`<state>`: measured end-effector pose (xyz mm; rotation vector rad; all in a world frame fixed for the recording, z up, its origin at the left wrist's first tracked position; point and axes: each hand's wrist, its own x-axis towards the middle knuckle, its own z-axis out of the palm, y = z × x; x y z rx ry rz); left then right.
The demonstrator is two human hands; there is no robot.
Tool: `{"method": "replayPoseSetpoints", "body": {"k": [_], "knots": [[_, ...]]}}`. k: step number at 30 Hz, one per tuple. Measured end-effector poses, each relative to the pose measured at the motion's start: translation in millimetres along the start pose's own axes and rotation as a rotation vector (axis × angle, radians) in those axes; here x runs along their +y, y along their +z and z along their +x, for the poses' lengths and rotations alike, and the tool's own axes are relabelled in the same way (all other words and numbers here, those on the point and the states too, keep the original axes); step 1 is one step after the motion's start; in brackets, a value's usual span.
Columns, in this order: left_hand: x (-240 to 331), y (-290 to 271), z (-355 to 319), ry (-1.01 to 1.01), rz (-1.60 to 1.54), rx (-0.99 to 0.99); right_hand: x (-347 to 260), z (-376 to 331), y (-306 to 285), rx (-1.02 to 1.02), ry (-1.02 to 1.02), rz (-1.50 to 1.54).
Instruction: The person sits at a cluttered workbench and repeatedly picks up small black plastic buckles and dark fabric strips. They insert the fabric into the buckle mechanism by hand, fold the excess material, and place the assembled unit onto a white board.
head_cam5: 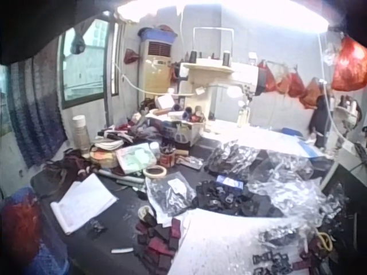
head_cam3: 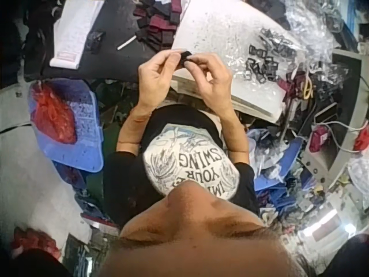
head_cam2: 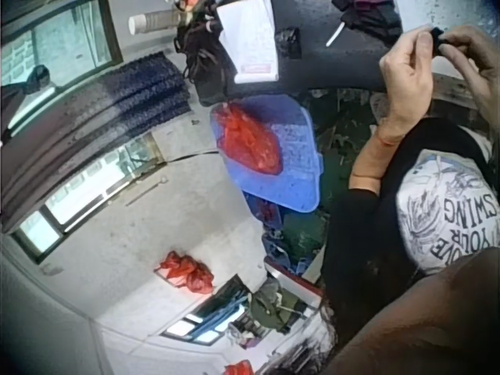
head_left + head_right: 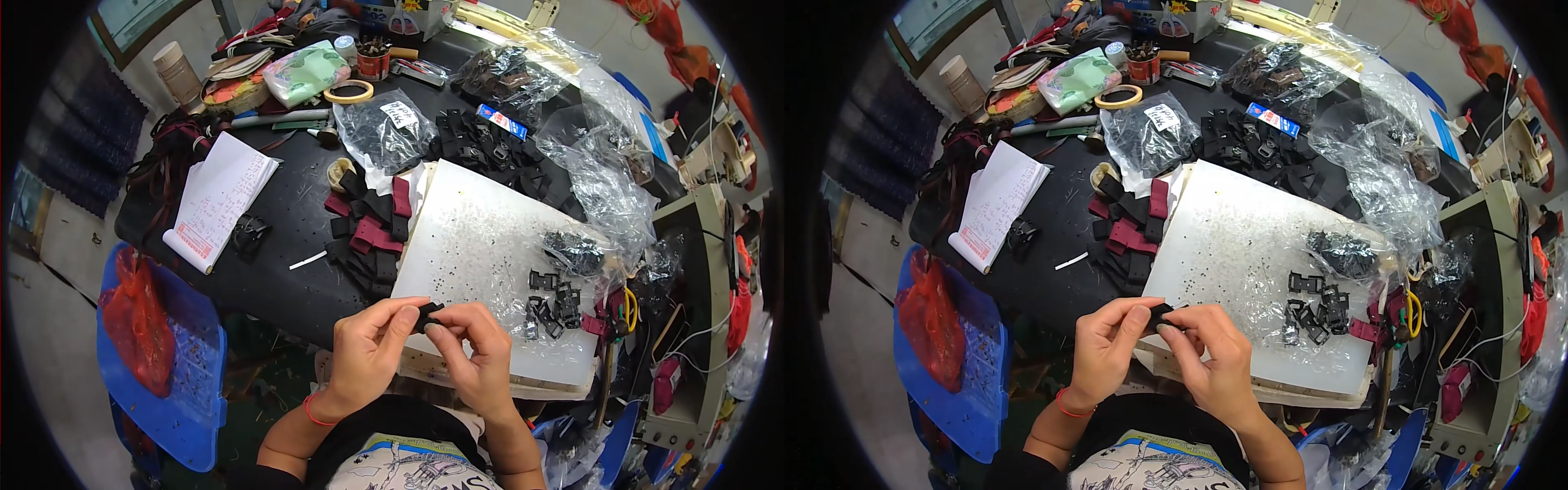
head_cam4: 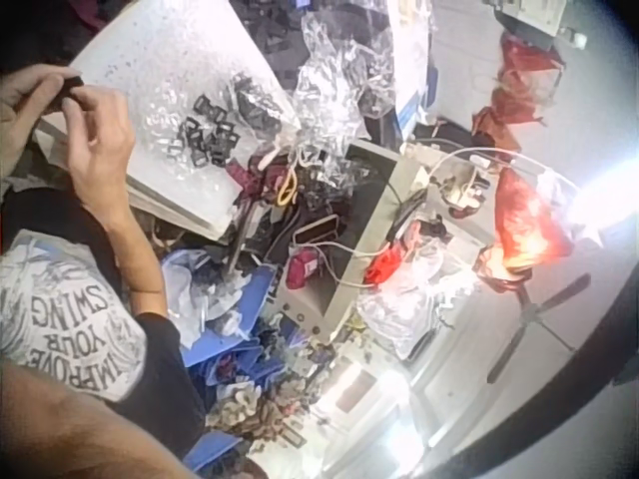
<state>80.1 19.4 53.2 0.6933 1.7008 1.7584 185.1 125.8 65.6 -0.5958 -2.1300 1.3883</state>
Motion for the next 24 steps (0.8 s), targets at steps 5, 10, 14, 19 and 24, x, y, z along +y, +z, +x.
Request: {"method": "replayPoseSetpoints", "body": {"k": [5,10,14,19,24], "knots": [[9,-6,0,0.123,0.115,-0.096,9,2,1,0.014,0.181,0.225],[-6,-10,1,0.066,-0.262,-0.122,12,-5,-2,0.034,0.148,0.172],[-6,-6,-3,0.053,-0.557,-0.127,-7,-9,-2,0.133,0.305,0.458],[-6,-12,-1,0.093,-0.213,-0.417,-2,-13,-24,0.07,0.112,0.579],[3,-9,-9,0.087,-0.054,-0.396,-6,-18,-15,0.107,0.054,0.499]]}}
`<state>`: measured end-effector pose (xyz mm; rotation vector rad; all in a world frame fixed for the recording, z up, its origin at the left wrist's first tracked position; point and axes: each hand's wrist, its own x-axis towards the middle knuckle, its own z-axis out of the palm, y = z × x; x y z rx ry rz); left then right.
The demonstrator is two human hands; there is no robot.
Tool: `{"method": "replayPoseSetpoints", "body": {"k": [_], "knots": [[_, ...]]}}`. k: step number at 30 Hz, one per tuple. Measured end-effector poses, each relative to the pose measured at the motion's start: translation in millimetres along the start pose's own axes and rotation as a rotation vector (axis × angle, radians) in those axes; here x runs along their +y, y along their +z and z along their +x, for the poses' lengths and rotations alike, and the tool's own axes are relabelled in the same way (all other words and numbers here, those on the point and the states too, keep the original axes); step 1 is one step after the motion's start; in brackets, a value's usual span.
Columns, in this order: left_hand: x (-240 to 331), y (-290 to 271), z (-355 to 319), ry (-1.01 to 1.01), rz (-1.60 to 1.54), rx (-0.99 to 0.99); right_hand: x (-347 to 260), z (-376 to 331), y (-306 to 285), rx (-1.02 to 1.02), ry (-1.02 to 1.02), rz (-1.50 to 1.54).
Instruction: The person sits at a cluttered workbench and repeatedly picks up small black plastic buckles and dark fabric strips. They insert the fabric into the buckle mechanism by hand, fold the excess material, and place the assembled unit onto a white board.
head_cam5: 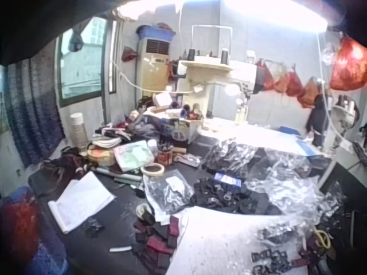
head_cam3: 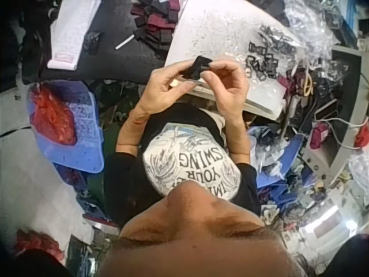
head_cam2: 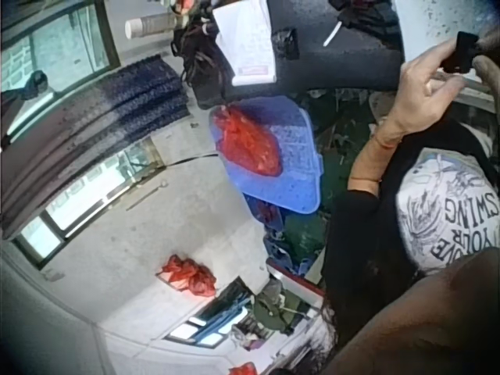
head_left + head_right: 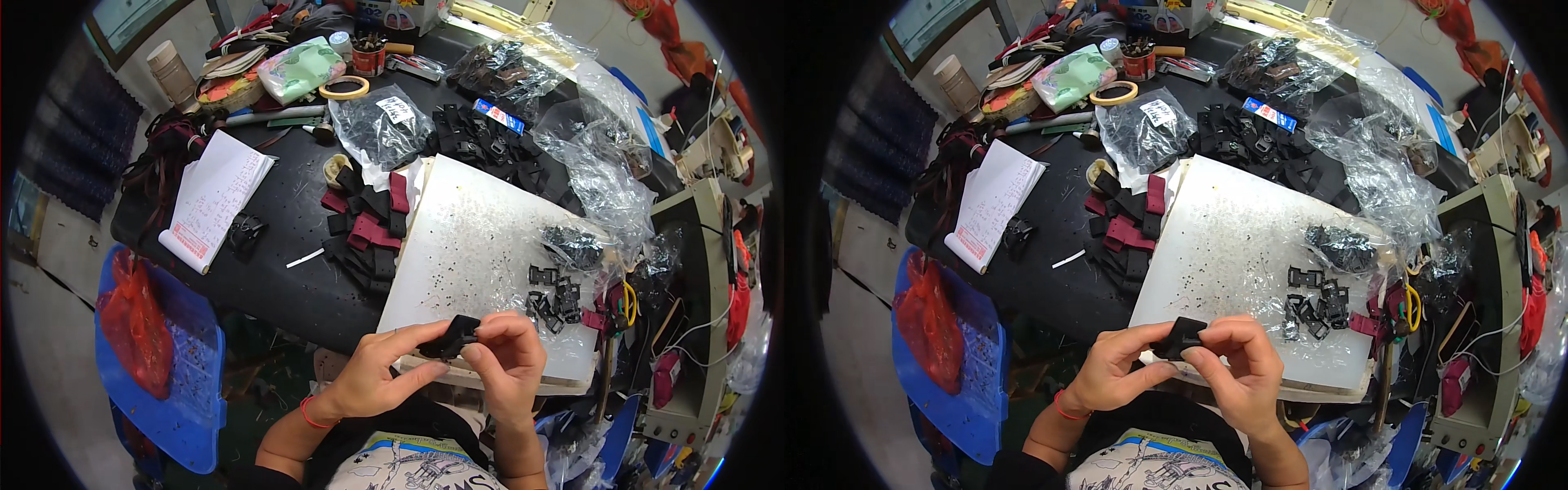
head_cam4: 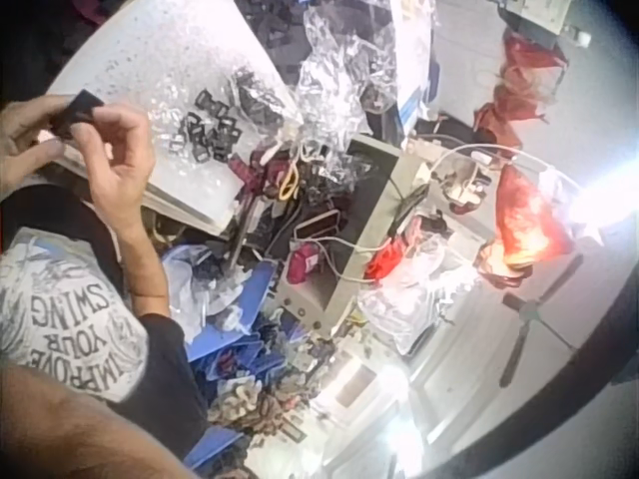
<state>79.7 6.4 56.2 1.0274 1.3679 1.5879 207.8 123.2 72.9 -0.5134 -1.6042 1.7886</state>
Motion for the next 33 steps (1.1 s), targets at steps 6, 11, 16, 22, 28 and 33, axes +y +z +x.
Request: {"method": "replayPoseSetpoints", "body": {"k": [6,11,16,22,28,33], "knots": [[-5,0,7,0.195,0.084,0.034,4,-2,-3,-0.036,-0.017,-0.126],[-7,-1,7,0.09,-0.088,0.019,1,-2,4,0.039,0.13,-0.037],[7,7,7,-0.075,0.07,0.168,8,2,1,0.037,-0.017,-0.452],[10,-1,10,-0.106,-0.23,0.092,-4,6,-16,-0.113,0.048,-0.177],[1,-13,12,-0.474,-0.486,-0.218,6,6,-16,-0.092,-0.023,-0.248],[-2,7,7,-0.346,-0.423,0.057,0,5,-7,-0.09,-0.111,-0.539]]}}
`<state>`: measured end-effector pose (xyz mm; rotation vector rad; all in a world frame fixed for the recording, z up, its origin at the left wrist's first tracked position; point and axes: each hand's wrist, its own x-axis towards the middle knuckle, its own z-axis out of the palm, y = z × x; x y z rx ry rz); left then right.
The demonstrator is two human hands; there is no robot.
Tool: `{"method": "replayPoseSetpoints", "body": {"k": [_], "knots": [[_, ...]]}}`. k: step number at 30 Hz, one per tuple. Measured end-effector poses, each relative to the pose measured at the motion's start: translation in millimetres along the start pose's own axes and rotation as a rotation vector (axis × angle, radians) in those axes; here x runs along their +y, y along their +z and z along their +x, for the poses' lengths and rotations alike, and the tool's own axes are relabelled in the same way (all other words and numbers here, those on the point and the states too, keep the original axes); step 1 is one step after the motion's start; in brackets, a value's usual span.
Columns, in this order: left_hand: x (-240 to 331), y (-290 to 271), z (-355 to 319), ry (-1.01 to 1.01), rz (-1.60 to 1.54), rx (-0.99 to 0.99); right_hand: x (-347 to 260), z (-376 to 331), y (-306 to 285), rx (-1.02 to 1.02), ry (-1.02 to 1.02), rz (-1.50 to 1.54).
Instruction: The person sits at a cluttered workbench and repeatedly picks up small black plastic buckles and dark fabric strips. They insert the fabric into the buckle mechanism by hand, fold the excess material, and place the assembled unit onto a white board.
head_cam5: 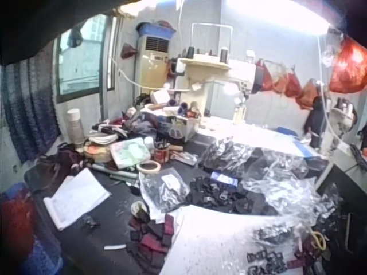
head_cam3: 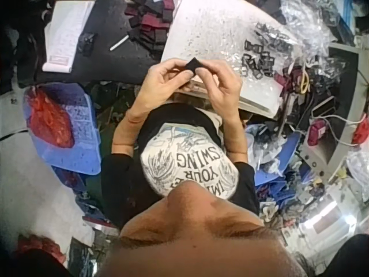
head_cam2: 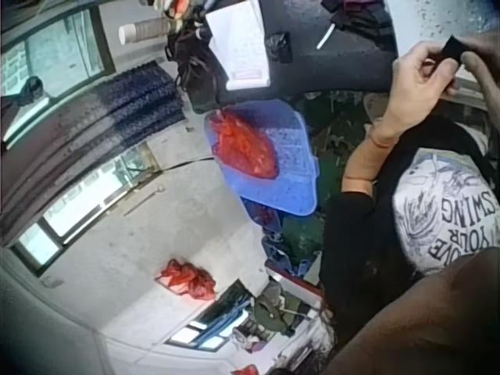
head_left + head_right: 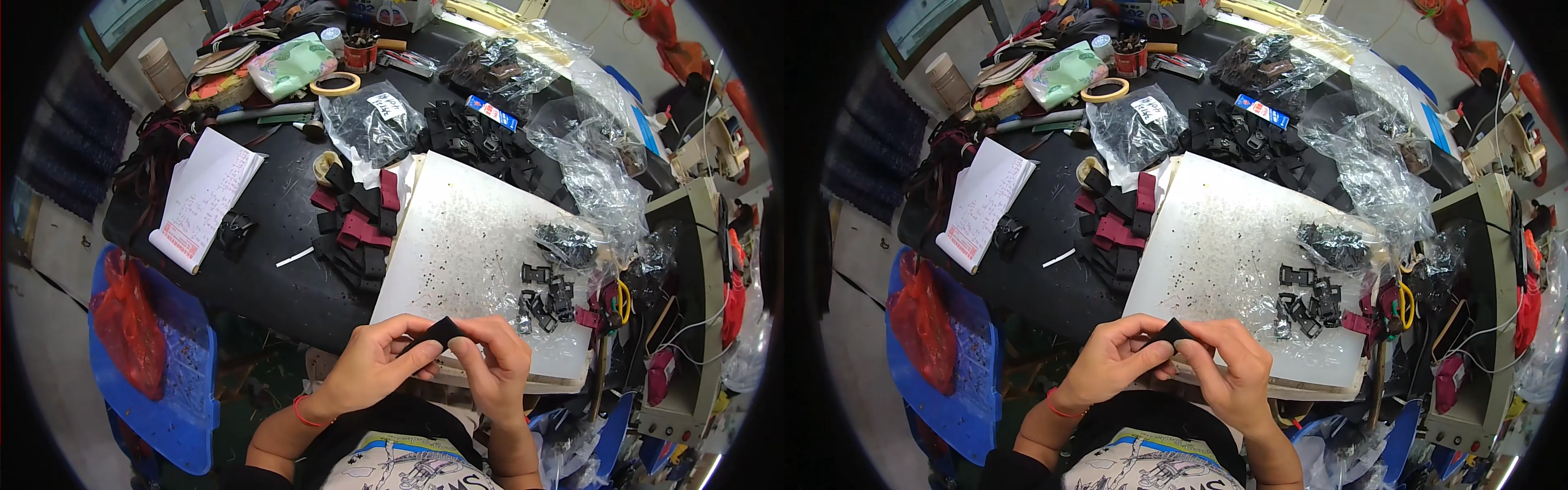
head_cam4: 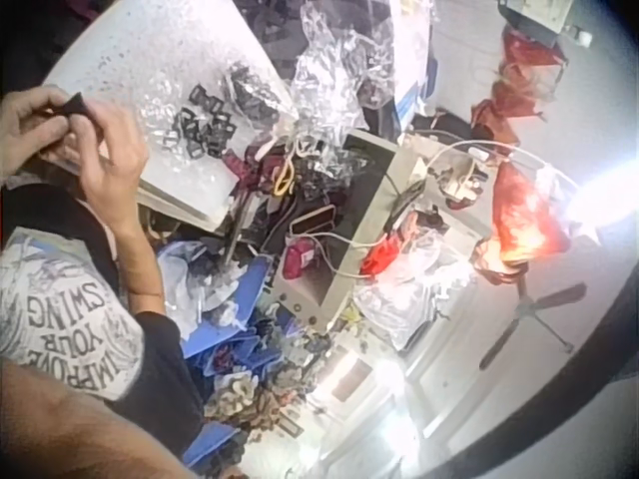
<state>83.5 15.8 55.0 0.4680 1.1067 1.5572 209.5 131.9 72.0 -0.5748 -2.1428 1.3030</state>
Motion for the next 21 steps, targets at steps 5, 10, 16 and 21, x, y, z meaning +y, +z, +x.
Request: {"method": "replayPoseSetpoints", "body": {"k": [5,10,16,21], "knots": [[-12,5,-2,0.029,-0.061,0.031,7,-1,4,-0.015,0.004,0.056],[-33,17,3,0.212,0.19,0.19,29,-14,30,0.191,0.134,0.086],[-28,3,10,0.5,0.697,0.327,13,-1,26,0.065,0.213,0.231],[-20,-2,8,0.011,0.038,0.149,14,4,29,0.116,-0.01,-0.227]]}}
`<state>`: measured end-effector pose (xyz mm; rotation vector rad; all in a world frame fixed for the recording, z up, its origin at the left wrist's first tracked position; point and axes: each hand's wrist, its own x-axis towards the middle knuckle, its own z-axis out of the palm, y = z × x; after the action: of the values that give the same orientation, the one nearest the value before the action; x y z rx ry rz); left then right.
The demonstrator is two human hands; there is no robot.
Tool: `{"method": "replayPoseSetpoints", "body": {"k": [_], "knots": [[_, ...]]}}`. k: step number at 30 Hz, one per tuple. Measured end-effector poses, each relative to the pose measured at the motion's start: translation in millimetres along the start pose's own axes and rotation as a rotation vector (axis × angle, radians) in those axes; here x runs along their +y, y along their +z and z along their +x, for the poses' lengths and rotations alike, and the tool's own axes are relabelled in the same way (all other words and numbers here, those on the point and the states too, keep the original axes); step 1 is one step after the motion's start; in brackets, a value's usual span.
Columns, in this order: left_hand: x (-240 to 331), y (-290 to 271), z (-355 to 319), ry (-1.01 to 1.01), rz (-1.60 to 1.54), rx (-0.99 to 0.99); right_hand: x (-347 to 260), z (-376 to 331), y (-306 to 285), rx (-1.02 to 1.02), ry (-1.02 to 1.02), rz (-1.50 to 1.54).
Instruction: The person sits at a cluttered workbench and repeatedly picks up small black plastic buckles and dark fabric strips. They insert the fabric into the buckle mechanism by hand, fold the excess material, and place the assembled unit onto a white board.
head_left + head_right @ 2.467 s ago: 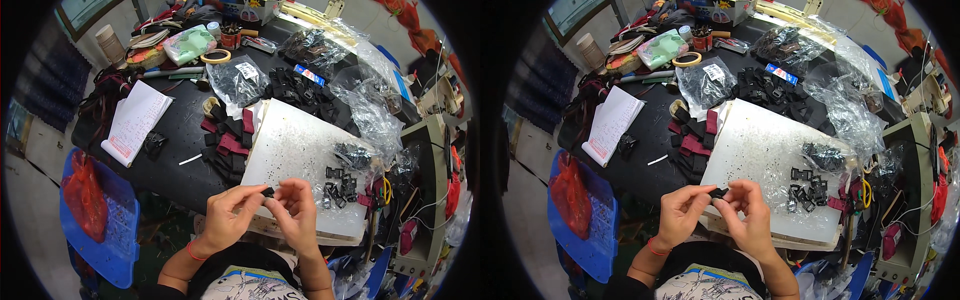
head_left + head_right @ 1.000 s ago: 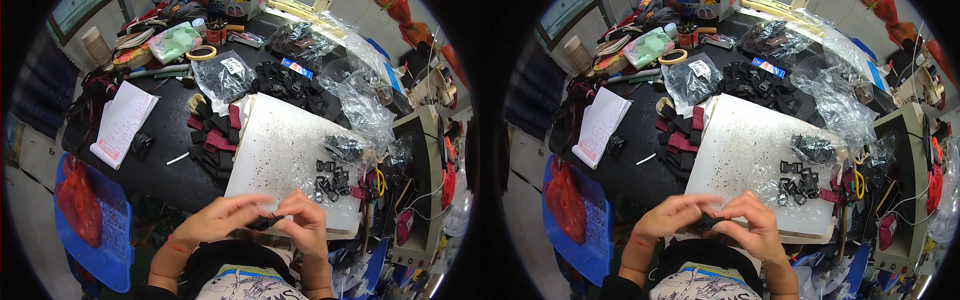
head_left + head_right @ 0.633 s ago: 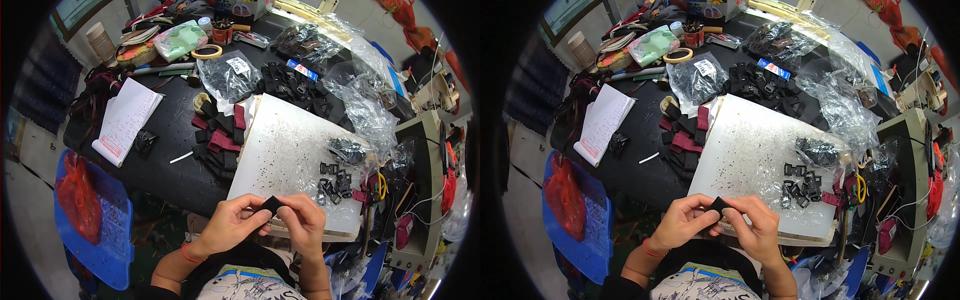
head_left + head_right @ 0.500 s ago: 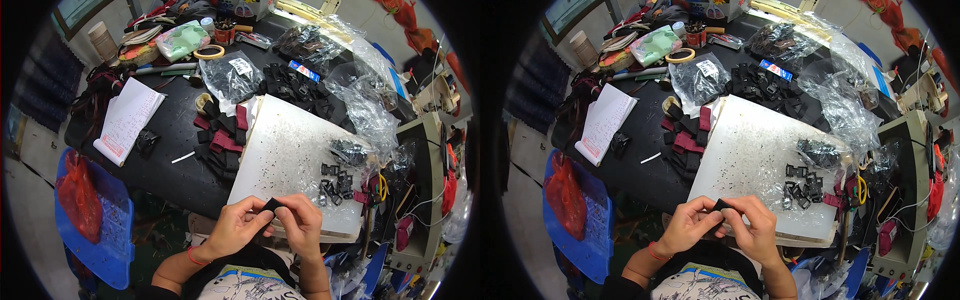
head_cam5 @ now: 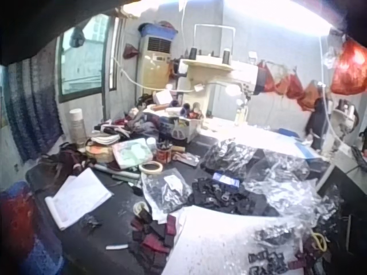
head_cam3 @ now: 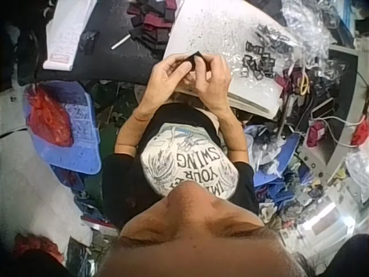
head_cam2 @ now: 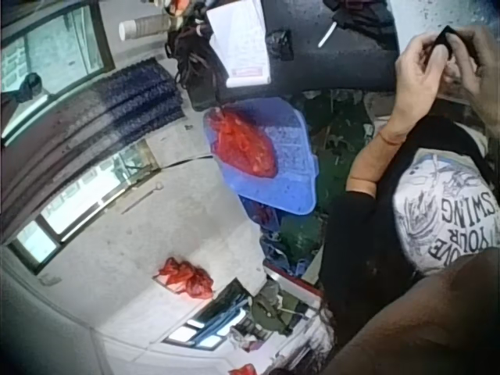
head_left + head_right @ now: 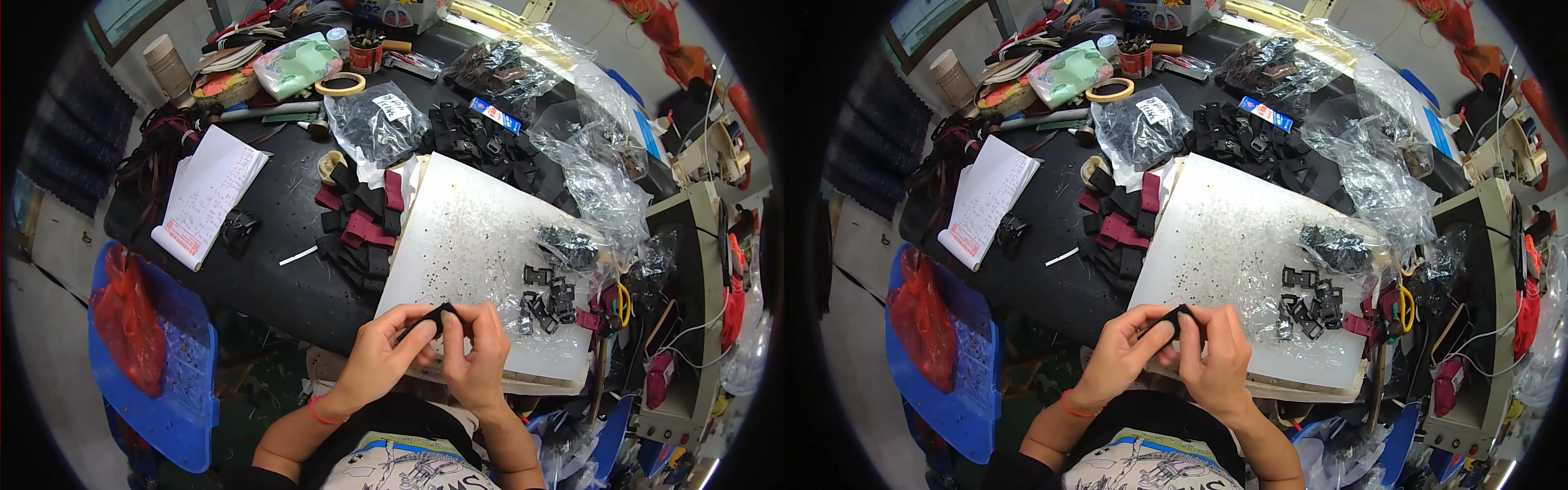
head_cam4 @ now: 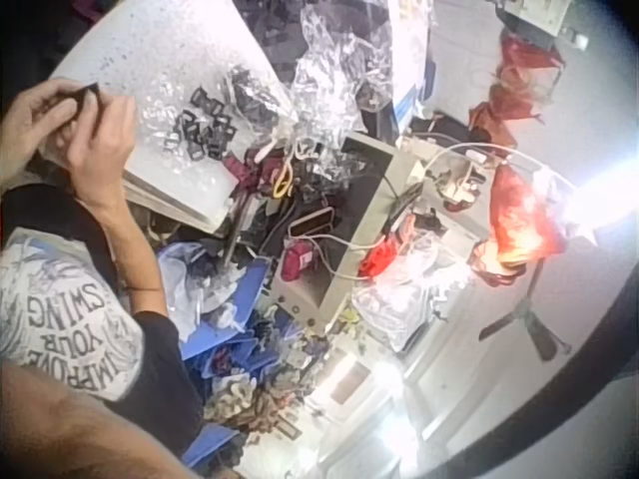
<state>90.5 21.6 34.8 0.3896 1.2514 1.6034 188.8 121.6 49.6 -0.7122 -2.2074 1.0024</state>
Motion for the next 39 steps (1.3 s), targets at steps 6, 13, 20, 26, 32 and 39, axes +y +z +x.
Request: {"method": "replayPoseSetpoints", "body": {"k": [6,13,20,26,32,39], "knots": [[2,-2,-13,0.083,-0.077,-0.104,11,3,-4,0.016,0.064,0.092],[-8,-7,-7,0.134,-0.016,0.007,2,-7,-1,0.072,-0.232,-0.062],[7,-11,-10,0.044,0.033,-0.168,7,-6,-4,0.083,0.001,0.084],[8,-12,-7,-0.032,-0.132,-0.149,3,-5,-7,0.086,-0.097,-0.004],[5,-7,-4,0.078,0.112,0.023,-4,-10,-8,0.067,-0.067,0.032],[52,4,127,0.646,0.605,0.292,53,18,-80,0.027,-0.066,-0.415]]}}
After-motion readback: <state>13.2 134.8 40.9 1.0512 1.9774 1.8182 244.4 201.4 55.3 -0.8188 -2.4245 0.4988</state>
